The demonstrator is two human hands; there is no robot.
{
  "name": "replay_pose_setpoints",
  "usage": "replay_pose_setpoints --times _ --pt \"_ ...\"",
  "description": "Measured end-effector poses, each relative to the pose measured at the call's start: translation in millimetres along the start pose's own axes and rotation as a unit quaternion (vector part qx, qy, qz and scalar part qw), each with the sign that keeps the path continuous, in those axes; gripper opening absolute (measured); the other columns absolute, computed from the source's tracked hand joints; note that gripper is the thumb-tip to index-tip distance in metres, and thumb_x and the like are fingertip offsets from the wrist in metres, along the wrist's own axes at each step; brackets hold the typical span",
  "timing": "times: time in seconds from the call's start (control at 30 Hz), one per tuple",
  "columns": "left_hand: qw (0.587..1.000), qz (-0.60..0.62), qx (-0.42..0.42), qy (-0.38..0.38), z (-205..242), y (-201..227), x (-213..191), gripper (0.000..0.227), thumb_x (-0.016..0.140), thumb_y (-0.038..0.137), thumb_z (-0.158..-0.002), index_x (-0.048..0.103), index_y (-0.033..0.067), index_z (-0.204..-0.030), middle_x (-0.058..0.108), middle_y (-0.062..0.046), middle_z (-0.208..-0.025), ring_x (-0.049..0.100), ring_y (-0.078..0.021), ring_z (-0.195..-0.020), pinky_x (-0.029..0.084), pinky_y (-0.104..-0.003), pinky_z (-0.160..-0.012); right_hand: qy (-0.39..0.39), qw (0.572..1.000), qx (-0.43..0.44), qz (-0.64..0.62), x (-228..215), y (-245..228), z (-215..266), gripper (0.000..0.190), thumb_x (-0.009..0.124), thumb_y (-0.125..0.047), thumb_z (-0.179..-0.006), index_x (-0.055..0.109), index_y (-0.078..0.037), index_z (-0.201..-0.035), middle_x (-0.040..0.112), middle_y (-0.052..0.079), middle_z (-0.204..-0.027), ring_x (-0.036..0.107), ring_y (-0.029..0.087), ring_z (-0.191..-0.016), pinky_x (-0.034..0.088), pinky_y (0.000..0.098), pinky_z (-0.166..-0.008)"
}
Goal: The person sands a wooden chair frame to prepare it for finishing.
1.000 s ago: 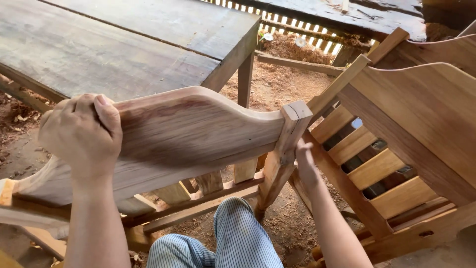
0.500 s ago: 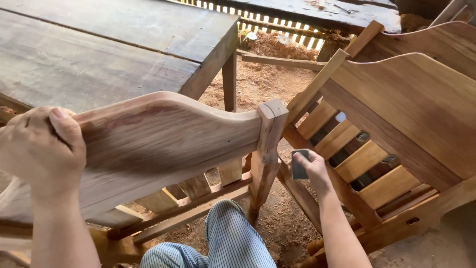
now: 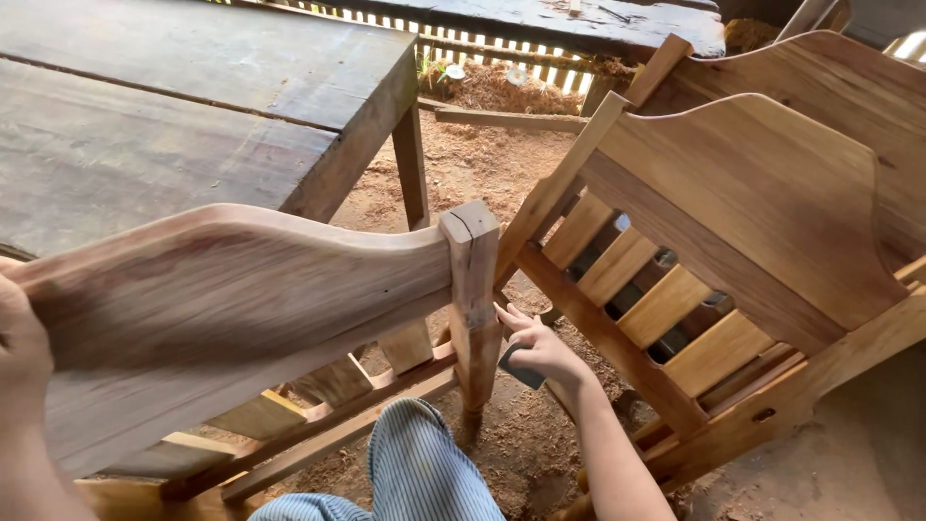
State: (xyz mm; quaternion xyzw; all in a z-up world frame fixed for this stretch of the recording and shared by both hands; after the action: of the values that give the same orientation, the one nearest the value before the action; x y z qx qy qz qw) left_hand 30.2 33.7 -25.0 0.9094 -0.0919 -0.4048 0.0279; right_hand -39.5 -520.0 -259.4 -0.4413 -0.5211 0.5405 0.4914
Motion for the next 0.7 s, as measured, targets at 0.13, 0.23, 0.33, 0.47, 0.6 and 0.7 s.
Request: replay_pose_setpoints --times 0.13,0.23,0.33,0.47,0.6,0.7 --pt "1.0 0.022 0.006 -0.015 4.5 -14.5 25.2 0.055 0.018 0.019 -0.127 0.065 -0.0027 -0.109 0.07 -0.018 -0.086 0.067 -0.0228 -0.066 0.058 -0.034 -0.069 -0.091 0.881 0.078 0.458 34.3 -33.4 15.3 0.015 0.07 -0.023 -0.075 0.075 -0.01 -0.07 0.024 -0.003 -0.168 0.007 0.024 -0.158 -0.01 0.0649 -0.123" --pt "0.999 0.025 -0.004 -0.023 -4.9 -25.0 37.8 0.054 0.017 0.019 -0.126 0.064 -0.0034 -0.113 0.07 -0.02 -0.091 0.067 -0.0241 -0.068 0.058 -0.036 -0.071 -0.126 0.769 0.151 0.609 41.5 -39.9 20.7 0.016 0.069 -0.026 -0.083 0.076 -0.012 -0.077 0.022 -0.004 -0.167 0.008 0.025 -0.157 -0.004 0.0652 -0.123" --pt "0.999 0.021 -0.028 -0.032 -0.5 -39.2 39.1 0.053 0.016 0.02 -0.125 0.063 -0.0041 -0.117 0.071 -0.022 -0.095 0.068 -0.0254 -0.07 0.058 -0.037 -0.072 -0.003 0.845 0.174 0.505 13.9 -9.2 11.0 0.017 0.062 -0.023 -0.089 0.074 -0.011 -0.088 0.039 0.0 -0.16 0.041 0.027 -0.136 0.03 0.0566 -0.115" --pt "0.995 0.057 -0.063 -0.047 1.3 -27.9 25.7 0.052 0.017 0.018 -0.124 0.063 -0.0034 -0.117 0.071 -0.023 -0.1 0.068 -0.025 -0.073 0.058 -0.038 -0.074 0.217 0.976 0.03 0.0 -13.0 18.8 -6.4 0.025 0.063 -0.022 -0.101 0.073 -0.005 -0.117 0.068 0.029 -0.12 0.059 0.029 -0.087 0.052 0.0439 -0.073" --pt "0.998 0.045 -0.042 -0.024 3.4 0.2 -4.6 0.051 0.02 0.018 -0.126 0.064 -0.0006 -0.11 0.071 -0.018 -0.095 0.067 -0.0209 -0.071 0.057 -0.034 -0.072 0.28 0.935 -0.216 -0.007 18.9 -17.1 -21.5 0.029 0.06 -0.024 -0.103 0.071 -0.002 -0.119 0.073 0.016 -0.117 0.067 0.021 -0.102 0.056 0.035 -0.088" --pt "0.999 -0.029 -0.016 0.008 6.4 27.8 -24.4 0.052 0.022 0.019 -0.124 0.065 0.0026 -0.1 0.07 -0.011 -0.083 0.066 -0.0169 -0.066 0.056 -0.03 -0.067 0.155 0.949 -0.273 0.036 27.8 17.9 -44.2 0.037 0.046 -0.032 -0.117 0.06 0.003 -0.116 0.053 0.016 -0.121 0.046 0.024 -0.112 0.041 0.0378 -0.093"
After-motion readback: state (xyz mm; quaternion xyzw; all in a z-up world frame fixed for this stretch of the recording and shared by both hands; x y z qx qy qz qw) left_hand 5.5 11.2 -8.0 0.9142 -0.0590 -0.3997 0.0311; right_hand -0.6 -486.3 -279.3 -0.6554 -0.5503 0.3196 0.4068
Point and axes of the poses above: each hand's wrist, its own z-axis away from the middle knuckle, its own x-axis out of the palm, y = z × x, the point moved 3 cm from there along -z, towards the middle knuckle
